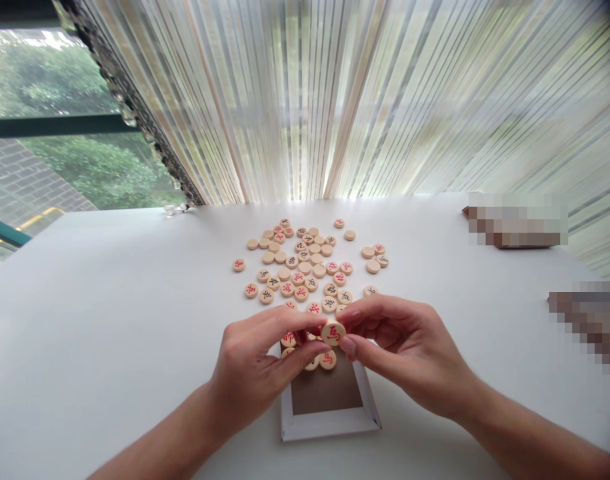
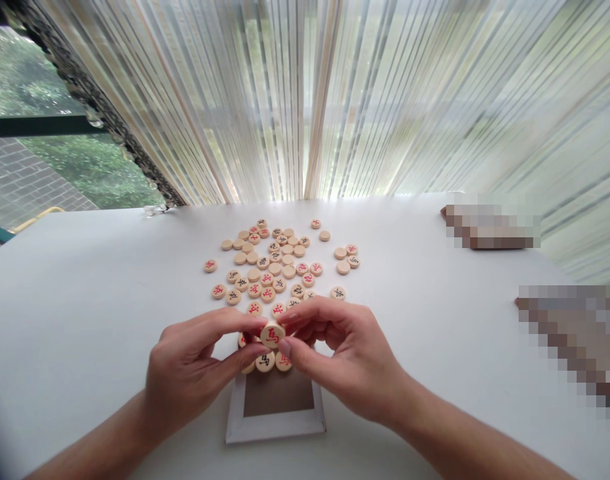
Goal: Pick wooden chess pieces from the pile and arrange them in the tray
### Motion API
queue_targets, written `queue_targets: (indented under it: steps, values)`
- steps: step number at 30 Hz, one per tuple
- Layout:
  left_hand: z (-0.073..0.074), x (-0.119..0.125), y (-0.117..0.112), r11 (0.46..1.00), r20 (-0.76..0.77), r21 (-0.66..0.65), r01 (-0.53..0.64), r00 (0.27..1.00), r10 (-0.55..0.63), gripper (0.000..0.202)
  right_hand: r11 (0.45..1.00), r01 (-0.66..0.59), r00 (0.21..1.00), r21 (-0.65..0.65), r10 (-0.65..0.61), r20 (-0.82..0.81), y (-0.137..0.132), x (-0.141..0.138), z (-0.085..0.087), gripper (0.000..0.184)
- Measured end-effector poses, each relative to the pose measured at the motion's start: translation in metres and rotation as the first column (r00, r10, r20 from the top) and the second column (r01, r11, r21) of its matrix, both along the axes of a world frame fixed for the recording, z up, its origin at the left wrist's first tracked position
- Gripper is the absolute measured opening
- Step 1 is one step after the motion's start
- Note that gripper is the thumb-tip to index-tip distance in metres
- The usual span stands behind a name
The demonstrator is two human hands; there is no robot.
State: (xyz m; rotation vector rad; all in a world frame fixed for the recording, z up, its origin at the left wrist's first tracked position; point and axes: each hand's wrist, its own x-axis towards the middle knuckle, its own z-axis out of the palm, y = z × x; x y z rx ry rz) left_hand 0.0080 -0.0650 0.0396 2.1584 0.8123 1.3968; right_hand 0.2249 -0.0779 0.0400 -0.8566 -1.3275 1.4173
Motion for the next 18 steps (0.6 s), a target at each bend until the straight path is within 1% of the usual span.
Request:
queue_targets:
  steps: [8,14,18]
  values:
    - [-0.0009,-0.0012,0.0011,1.0,-0.005,-0.01,-0.004,1.0,0.004,0.02,1.0,-0.005,1.0,-0.007,0.005,0.002,-0.0011,0.0009,-0.0006,0.021]
    - [-0.0024,-0.002,0.0023,0.999,0.011,-0.016,0.033,0.999,-0.033,0.025,0.999,-0.018,1.0,-0.037,0.018,-0.006,0.0011,0.0007,0.0002,0.029]
    - [-0.0009,-0.0011,0.0029,0.998,0.014,-0.039,0.044,0.999,-0.043,0.021,0.995,-0.065,0.998,-0.077,0.064,-0.022,0.0017,0.0004,0.0015,0.031]
